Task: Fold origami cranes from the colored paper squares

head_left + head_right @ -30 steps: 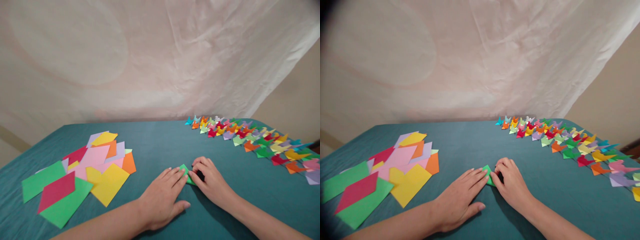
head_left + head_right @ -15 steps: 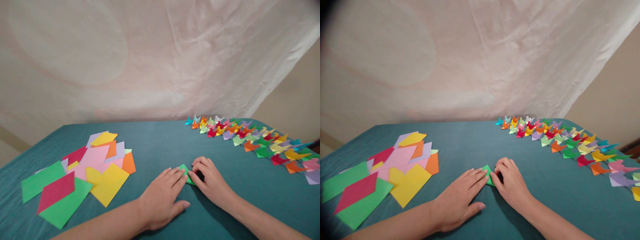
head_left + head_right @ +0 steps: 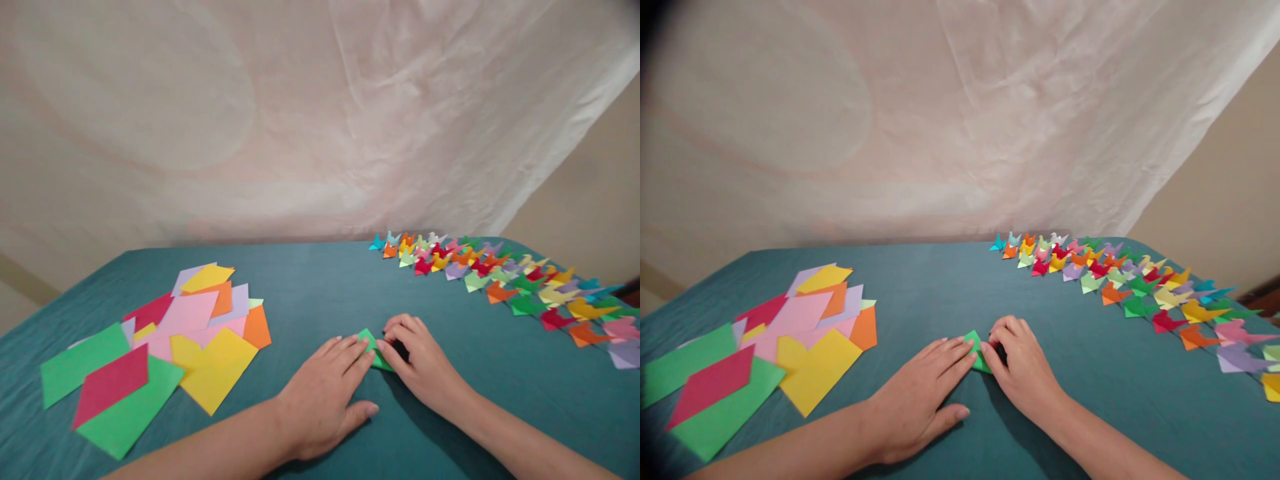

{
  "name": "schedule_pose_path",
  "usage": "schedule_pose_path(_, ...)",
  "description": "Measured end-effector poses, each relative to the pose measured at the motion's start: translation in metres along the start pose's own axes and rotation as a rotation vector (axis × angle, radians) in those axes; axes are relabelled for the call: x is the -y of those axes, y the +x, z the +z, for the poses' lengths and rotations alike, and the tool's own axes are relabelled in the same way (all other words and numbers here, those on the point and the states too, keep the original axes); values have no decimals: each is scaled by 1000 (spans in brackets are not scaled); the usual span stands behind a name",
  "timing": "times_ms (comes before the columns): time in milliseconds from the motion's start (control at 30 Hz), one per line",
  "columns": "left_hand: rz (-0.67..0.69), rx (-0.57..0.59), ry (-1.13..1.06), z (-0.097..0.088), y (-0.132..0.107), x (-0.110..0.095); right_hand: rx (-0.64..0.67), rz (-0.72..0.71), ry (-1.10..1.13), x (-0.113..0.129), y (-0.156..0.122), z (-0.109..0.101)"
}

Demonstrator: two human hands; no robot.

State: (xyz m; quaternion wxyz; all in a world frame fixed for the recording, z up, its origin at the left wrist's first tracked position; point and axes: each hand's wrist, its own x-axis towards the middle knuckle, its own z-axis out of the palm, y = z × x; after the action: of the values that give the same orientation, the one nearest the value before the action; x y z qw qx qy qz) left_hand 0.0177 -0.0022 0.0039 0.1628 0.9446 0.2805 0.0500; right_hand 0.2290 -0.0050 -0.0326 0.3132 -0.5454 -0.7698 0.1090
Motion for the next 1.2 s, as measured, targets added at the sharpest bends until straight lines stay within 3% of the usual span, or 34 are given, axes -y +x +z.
schedule_pose_path(100, 0, 15, 3, -1, 0, 0, 5, -14, 23, 2, -3, -4)
schedule_pose_path(400, 10, -3, 14, 1, 0, 1, 48, -235, -116, 24, -14, -17)
schedule_pose_path(1200, -5, -9, 60, -3, 3, 4, 35, -324, -305, 35, -14, -17)
